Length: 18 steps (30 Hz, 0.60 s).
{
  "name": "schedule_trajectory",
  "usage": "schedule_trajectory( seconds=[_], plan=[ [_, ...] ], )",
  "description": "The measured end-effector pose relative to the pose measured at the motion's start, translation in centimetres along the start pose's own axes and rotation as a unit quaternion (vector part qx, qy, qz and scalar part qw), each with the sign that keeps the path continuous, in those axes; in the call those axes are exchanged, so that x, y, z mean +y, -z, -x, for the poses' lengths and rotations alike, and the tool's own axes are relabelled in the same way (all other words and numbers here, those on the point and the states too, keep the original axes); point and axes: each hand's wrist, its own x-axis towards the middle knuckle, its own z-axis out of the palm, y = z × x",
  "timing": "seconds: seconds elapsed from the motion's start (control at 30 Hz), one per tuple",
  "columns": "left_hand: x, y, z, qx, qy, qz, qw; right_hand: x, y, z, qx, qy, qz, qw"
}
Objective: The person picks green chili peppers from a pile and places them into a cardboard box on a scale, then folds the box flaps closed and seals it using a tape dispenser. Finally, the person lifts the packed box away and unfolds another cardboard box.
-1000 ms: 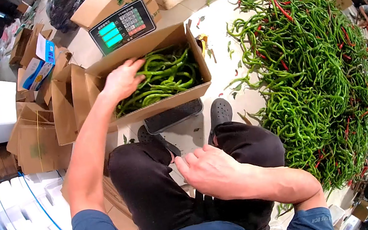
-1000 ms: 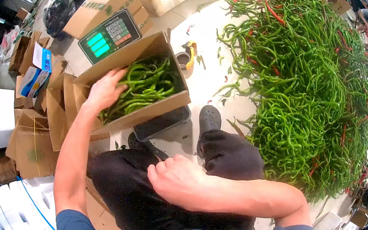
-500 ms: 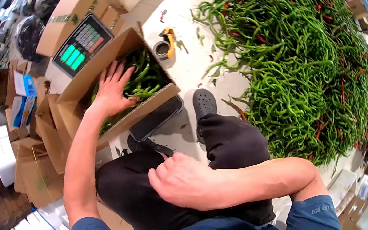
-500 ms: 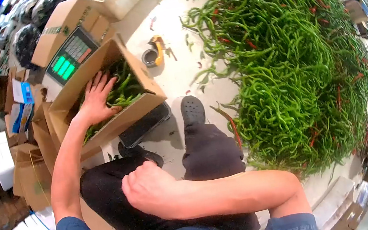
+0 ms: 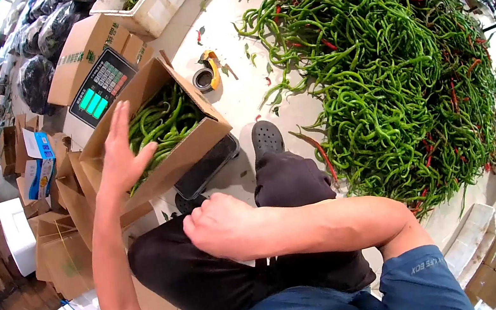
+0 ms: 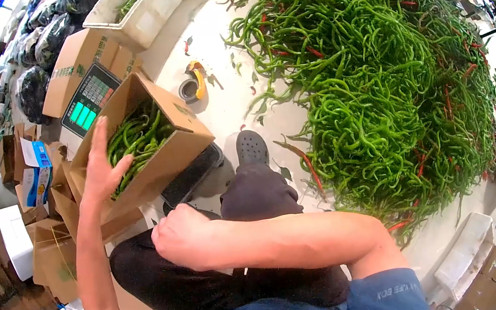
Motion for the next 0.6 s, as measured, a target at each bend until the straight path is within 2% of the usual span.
schedule_trajectory(
  seconds=[0.1, 0.2, 0.27, 0.33, 0.37, 0.4, 0.43, 0.47, 0.5, 0.53, 0.6],
  plan=[
    [4.7, 3.7, 3.0, 0.051, 0.027, 0.024, 0.998, 1.5, 2.8, 1.5, 0.008, -0.014, 0.014, 1.000],
    [9.0, 6.3, 6.3, 0.063, 0.035, 0.063, 0.995, 4.5, 6.5, 2.3, 0.005, -0.101, -0.072, 0.992],
    [8.4, 5.8, 8.6, 0.100, 0.025, 0.124, 0.987, 7.5, 8.1, 2.6, 0.051, -0.174, -0.098, 0.978],
    [7.8, 4.1, 9.9, 0.158, 0.064, 0.200, 0.965, 13.1, 5.7, 2.6, 0.122, -0.227, -0.129, 0.958],
    [7.4, 2.7, 10.2, 0.180, 0.089, 0.218, 0.955, 16.9, 3.8, 2.4, 0.086, -0.283, -0.133, 0.946],
    [6.9, 2.3, 10.3, 0.142, 0.120, 0.171, 0.968, 21.0, 1.0, 2.5, 0.052, -0.334, -0.091, 0.937],
    [6.4, 2.4, 10.2, 0.137, 0.110, 0.129, 0.976, 25.6, -2.3, 2.9, -0.021, -0.406, -0.067, 0.911],
    [5.8, 2.5, 10.1, 0.132, 0.101, 0.086, 0.982, 29.6, -5.2, 4.0, -0.044, -0.428, -0.072, 0.900],
    [4.7, 2.0, 10.4, 0.179, 0.114, 0.120, 0.970, 33.7, -9.1, 5.5, -0.063, -0.455, -0.040, 0.887],
    [3.8, 2.2, 10.2, 0.188, 0.127, 0.119, 0.967, 35.7, -10.2, 5.4, -0.091, -0.486, 0.012, 0.869],
    [2.7, 2.6, 10.1, 0.159, 0.156, 0.113, 0.968, 41.0, -12.9, 5.4, -0.115, -0.478, 0.154, 0.857]
  ],
)
